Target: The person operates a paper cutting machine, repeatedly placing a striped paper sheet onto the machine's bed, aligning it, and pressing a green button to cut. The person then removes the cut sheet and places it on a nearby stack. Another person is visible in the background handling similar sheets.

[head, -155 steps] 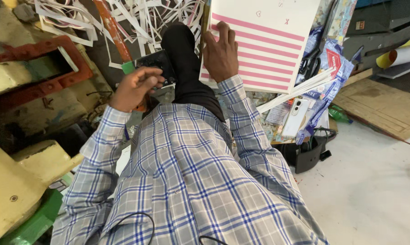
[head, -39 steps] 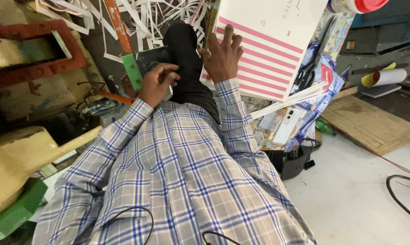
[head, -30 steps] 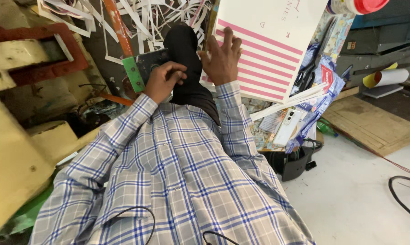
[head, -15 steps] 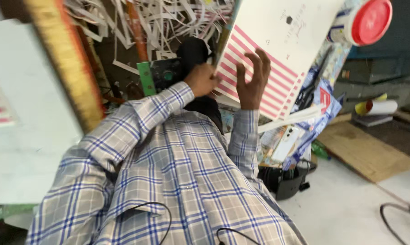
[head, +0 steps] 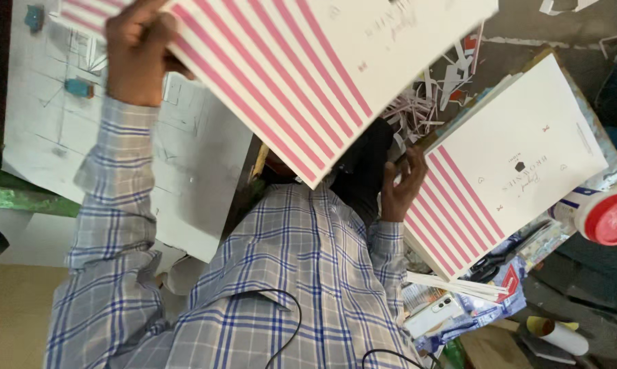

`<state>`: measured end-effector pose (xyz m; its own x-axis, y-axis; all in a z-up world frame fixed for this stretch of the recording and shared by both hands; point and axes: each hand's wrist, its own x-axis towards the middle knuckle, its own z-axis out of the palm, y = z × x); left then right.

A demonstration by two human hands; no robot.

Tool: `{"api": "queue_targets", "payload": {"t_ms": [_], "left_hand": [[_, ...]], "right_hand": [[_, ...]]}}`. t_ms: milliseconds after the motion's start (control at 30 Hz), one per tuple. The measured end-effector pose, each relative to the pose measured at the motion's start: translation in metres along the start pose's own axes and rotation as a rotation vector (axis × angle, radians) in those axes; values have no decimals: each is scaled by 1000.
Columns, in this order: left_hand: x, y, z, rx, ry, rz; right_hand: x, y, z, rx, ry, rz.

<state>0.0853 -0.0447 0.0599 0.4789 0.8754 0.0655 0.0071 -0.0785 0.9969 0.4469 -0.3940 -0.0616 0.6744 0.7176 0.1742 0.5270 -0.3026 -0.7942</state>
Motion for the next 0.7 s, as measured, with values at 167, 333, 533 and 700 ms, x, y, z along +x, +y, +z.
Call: {"api": "queue_targets", "payload": {"t_ms": [167,333,533,700], "left_hand": [[-26,-53,-112,95,235,-66],[-36,-162,-213,648,379,-156],[-44,-239,-270,1009,818,-253],[-29,-250,-267,800,1130,-423]], "right_hand": [[-4,19,53,101,-276,106],[-6,35,76,-99,-320,-133],[1,43,74,-45,-399,-11],[6,45,85,-98,-377,-47]]}}
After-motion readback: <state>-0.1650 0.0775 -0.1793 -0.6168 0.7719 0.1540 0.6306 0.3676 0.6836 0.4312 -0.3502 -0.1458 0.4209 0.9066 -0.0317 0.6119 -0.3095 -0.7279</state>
